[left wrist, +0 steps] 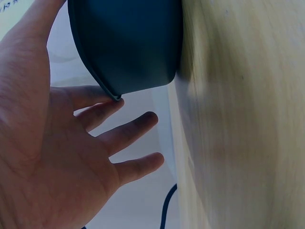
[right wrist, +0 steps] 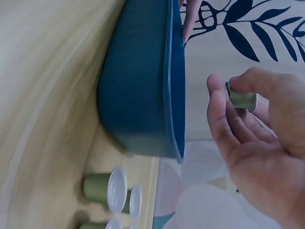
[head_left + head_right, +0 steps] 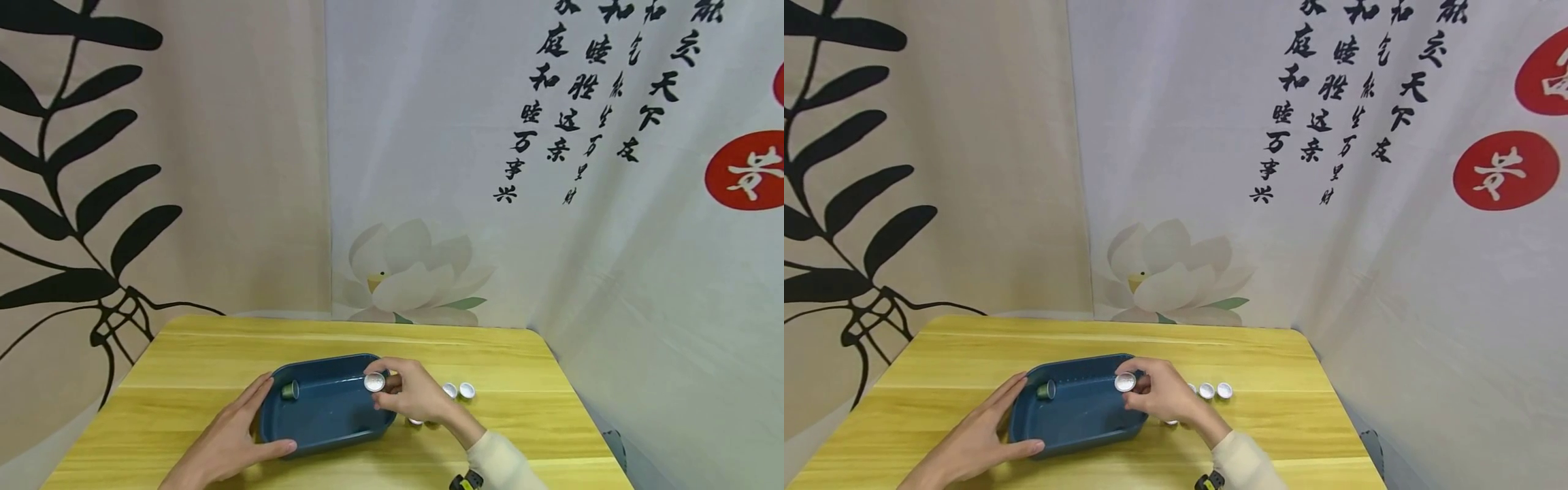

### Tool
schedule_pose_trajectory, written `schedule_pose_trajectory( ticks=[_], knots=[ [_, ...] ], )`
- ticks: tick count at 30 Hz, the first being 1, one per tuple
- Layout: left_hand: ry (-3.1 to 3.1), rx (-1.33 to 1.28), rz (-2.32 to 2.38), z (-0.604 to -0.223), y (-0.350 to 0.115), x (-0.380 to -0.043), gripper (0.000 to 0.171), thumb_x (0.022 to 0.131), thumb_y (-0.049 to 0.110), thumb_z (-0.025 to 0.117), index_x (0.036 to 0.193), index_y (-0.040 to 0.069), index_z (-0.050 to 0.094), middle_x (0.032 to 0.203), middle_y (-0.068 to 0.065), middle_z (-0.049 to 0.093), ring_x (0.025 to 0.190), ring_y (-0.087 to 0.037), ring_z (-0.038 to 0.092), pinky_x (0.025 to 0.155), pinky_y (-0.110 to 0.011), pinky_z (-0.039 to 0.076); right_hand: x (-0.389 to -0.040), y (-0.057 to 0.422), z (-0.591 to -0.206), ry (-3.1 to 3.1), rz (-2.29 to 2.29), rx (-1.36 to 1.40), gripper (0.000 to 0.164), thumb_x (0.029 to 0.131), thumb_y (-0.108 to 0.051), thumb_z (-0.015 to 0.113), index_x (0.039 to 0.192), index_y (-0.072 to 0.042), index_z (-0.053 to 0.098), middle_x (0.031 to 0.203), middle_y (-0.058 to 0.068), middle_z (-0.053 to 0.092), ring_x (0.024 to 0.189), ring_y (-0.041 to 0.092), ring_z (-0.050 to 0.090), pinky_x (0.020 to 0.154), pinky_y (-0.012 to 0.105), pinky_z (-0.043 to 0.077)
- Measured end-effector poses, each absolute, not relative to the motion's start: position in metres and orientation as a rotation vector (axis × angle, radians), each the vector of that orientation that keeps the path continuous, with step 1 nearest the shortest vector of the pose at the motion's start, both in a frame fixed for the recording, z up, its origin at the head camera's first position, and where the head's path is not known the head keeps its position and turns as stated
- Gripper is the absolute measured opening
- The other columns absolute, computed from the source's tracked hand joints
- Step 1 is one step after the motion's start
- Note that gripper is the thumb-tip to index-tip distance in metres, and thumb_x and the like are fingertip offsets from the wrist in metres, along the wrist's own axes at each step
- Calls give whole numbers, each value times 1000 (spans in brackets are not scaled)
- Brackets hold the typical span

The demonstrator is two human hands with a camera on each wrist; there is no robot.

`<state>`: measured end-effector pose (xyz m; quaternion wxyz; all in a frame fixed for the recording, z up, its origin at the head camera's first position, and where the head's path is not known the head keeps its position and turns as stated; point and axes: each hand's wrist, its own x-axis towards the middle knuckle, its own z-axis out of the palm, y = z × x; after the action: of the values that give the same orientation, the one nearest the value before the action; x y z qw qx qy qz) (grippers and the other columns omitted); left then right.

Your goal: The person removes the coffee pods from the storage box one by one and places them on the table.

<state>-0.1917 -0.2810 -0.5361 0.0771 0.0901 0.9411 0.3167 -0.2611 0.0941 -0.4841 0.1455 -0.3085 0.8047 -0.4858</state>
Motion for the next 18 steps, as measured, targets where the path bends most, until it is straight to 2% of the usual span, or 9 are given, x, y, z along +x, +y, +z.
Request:
schedule_pose_trajectory(
  ticks=[2, 4, 7, 13, 18],
  knots=[
    [2818, 271, 949, -537, -281, -191, 133, 88, 75, 86, 182, 8, 19, 188, -27, 19, 155, -64, 48, 111, -80, 55, -260, 102, -485, 2299, -1428, -854, 41, 106, 1, 71, 143, -15, 71, 110, 26, 82, 92, 38, 86, 65, 17, 57],
    [2818, 273, 950, -537, -282, -191, 133, 88, 74, 86, 182, 8, 19, 188, -27, 19, 155, -65, 48, 110, -80, 55, -259, 110, -485, 2298, -1444, -827, 41, 106, 2, 70, 144, -15, 71, 105, 22, 83, 93, 41, 85, 67, 18, 58],
    [2810, 273, 956, -536, -282, -191, 133, 89, 73, 86, 182, 8, 18, 188, -27, 18, 154, -65, 49, 109, -80, 55, -260, 122, -487, 2305, -1463, -810, 42, 105, 2, 71, 145, -9, 70, 103, 18, 84, 94, 39, 86, 76, 21, 64],
    [2800, 275, 961, -536, -281, -192, 132, 89, 73, 86, 182, 8, 18, 188, -28, 17, 154, -65, 48, 109, -80, 55, -260, 144, -489, 2281, -1549, -742, 44, 104, -2, 76, 148, -8, 70, 112, 24, 82, 94, 26, 85, 83, 33, 70],
    [2807, 271, 951, -535, -281, -192, 132, 89, 72, 86, 182, 7, 18, 188, -28, 18, 154, -66, 48, 109, -81, 55, -259, 158, -492, 2250, -1600, -699, 47, 106, -11, 79, 151, -7, 67, 116, 28, 81, 102, 30, 86, 89, 36, 72]
  ],
)
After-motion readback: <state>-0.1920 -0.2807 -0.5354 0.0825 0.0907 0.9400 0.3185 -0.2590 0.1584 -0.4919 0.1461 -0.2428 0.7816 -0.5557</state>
